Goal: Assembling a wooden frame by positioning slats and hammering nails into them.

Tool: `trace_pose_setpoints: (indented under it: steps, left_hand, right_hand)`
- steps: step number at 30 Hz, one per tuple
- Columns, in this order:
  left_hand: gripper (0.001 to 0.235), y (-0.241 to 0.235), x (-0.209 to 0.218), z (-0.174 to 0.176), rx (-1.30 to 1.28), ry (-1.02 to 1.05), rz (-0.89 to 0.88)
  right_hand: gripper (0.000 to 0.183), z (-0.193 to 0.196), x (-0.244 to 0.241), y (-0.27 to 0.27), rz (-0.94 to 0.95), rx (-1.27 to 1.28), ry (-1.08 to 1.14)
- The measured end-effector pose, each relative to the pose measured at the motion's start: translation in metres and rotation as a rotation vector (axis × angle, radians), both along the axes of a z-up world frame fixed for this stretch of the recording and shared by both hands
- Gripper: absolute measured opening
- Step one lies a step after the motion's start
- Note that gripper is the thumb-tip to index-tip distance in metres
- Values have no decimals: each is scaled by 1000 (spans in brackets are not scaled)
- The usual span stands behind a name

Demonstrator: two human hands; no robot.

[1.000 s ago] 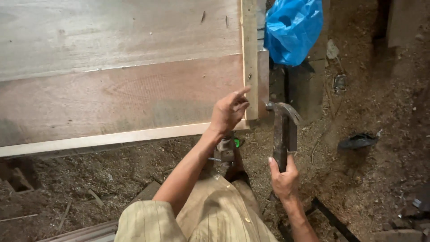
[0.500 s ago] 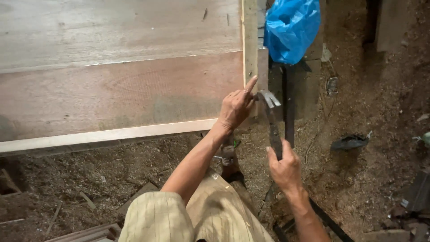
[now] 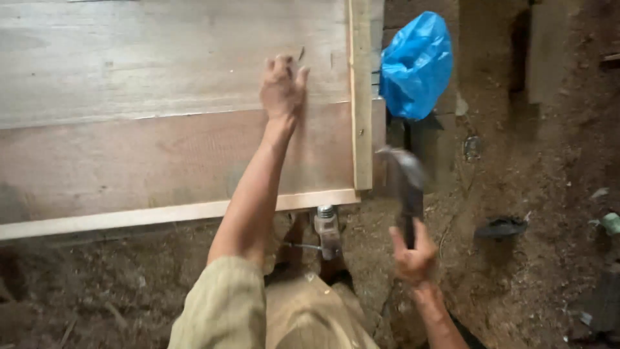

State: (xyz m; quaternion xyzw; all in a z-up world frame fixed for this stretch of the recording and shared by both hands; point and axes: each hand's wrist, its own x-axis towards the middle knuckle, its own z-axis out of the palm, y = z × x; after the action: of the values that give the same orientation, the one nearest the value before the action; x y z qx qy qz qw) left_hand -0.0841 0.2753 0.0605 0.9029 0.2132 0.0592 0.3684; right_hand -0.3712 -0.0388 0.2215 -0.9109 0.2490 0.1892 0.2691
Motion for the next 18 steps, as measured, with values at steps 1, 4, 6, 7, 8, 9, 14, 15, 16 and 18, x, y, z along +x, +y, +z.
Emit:
trace_pose_setpoints:
  steps: [1,4,6,7,8,9,14,15,16,18]
  left_hand:
    - [33,2,13,1,3,9,2]
    - [19,-2,26,-4,41,-71,52]
    - [10,-3,33,-5,21,-35,74]
    - [10,-3,34,-7,19,-42,75]
    - [12,-1,37,-10,44,12,50]
    - [15,2,40,-14,70,65,25]
    - [17,27,27,-17,-89,-177,87]
    - [3,29,26,-18,-159,-300,150]
    - [3,26,24,-7,-169,-314,145]
    - [9,26,15,17,-396,-191,226]
  right_hand:
    - [53,6,5,9,2,3,9]
    - [24,4,-11,17,46,238,-662]
    - [33,-33,-34,5,295,57,-449]
    - [33,-33,-22,7,298,54,-456]
    - [23,-34,-11,14,171,101,-232]
    - [29,-36,1,20,45,147,-8]
    - [33,-33,-36,14,24,4,-464]
    - [30,-35,-43,12,45,137,-507]
    - [30,-48,-36,8,43,127,-523]
    - [34,-71,-22,4,235,27,-139]
